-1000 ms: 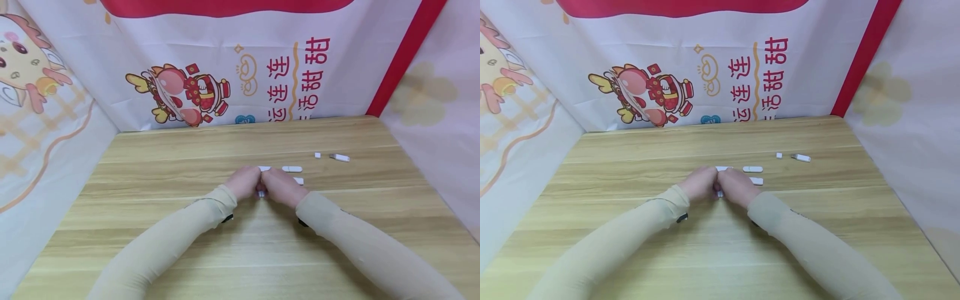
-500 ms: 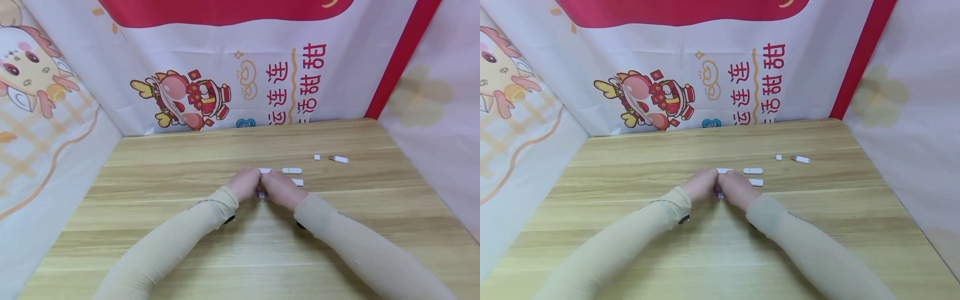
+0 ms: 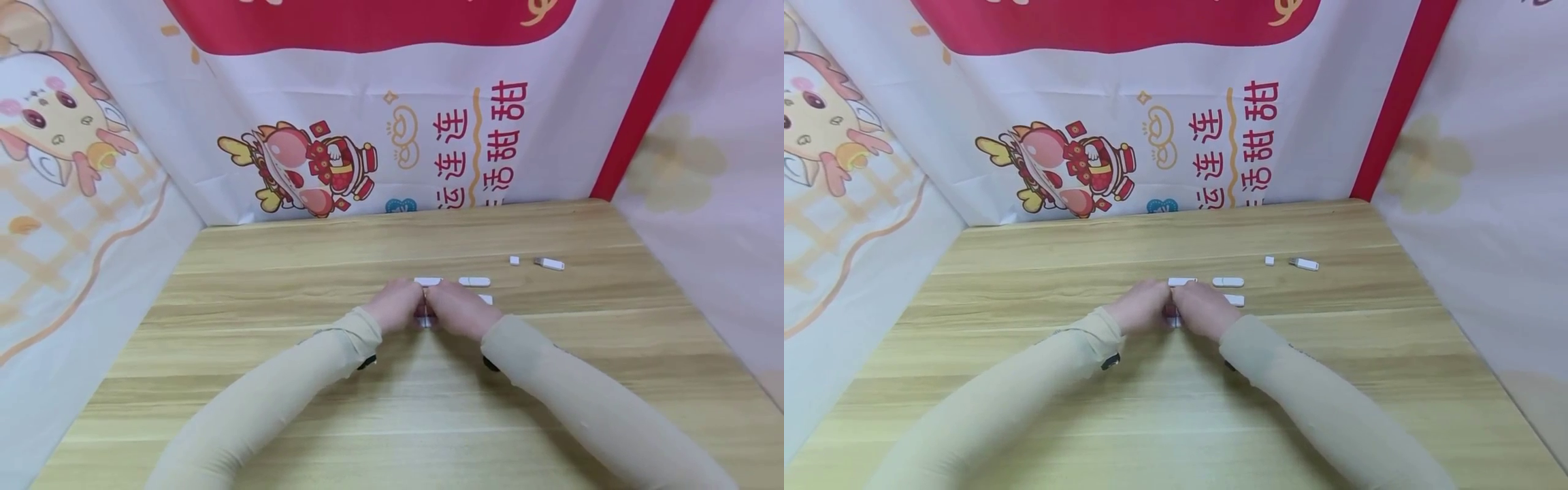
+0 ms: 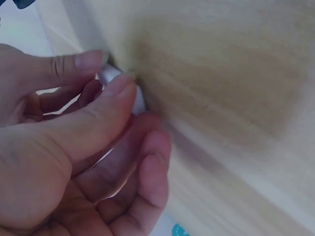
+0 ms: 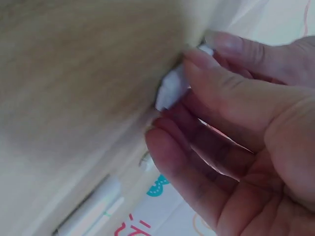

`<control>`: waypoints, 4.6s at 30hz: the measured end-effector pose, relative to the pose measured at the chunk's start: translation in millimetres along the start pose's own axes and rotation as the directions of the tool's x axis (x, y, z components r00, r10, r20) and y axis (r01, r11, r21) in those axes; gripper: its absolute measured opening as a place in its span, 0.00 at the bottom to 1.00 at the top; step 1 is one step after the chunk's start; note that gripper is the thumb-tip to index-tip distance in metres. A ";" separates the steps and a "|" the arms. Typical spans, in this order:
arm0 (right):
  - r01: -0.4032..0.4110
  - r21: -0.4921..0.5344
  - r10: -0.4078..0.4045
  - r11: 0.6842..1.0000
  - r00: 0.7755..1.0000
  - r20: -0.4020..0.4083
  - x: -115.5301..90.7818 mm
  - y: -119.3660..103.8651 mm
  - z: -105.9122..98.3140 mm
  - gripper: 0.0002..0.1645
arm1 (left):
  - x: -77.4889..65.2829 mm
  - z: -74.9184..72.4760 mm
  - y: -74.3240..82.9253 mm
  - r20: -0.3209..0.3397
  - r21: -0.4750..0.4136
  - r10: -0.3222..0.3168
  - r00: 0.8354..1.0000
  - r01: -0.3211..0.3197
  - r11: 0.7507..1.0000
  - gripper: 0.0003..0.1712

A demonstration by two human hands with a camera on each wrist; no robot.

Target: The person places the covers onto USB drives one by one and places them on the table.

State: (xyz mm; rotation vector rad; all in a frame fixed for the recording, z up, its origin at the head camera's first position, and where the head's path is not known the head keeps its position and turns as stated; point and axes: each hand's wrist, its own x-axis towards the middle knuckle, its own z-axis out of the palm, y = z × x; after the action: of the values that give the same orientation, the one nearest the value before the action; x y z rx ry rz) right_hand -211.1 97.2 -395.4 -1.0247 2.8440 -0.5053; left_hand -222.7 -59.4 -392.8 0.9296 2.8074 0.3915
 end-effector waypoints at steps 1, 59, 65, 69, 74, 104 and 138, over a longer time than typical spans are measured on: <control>-0.004 0.004 0.004 1.000 1.000 0.011 -1.7 0.7 -3.4 0.10 | 0.2 -1.5 0.6 0.004 0.014 0.009 1.000 -0.009 1.000 0.11; -0.283 -0.021 0.282 0.959 0.959 -0.016 -63.3 230.8 -66.6 0.04 | 221.6 18.5 64.2 0.080 0.003 0.015 0.997 -0.016 1.000 0.08; -0.310 -0.011 0.310 0.951 0.951 -0.009 -68.5 222.5 -73.8 0.05 | 210.1 12.2 63.3 0.038 0.012 0.052 0.998 -0.053 0.999 0.09; -0.265 -0.025 0.263 0.964 0.964 -0.047 -74.3 209.9 -84.0 0.04 | 188.0 -3.0 59.8 0.011 -0.029 0.095 0.995 -0.095 0.995 0.07; -0.171 -0.063 0.163 0.983 0.980 -0.114 -79.1 182.6 -99.0 0.03 | 147.7 -32.0 53.4 -0.021 -0.068 0.155 0.988 -0.156 0.985 0.05; 0.192 -0.175 -0.233 0.966 0.940 -0.250 -87.6 3.9 -85.5 0.12 | -87.1 -56.5 29.6 -0.380 0.108 0.329 0.864 -0.311 0.944 0.13; 0.375 -0.159 -0.405 0.913 0.875 -0.265 -72.2 -57.2 -45.6 0.08 | -126.4 -33.1 28.0 -0.451 0.125 0.353 0.820 -0.334 0.934 0.11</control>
State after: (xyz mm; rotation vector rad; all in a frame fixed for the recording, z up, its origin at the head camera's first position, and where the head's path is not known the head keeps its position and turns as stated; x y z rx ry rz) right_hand -128.7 114.2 -336.3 -1.6991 2.9372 -0.5879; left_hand -114.1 -120.5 -344.5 1.5502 3.0631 0.6935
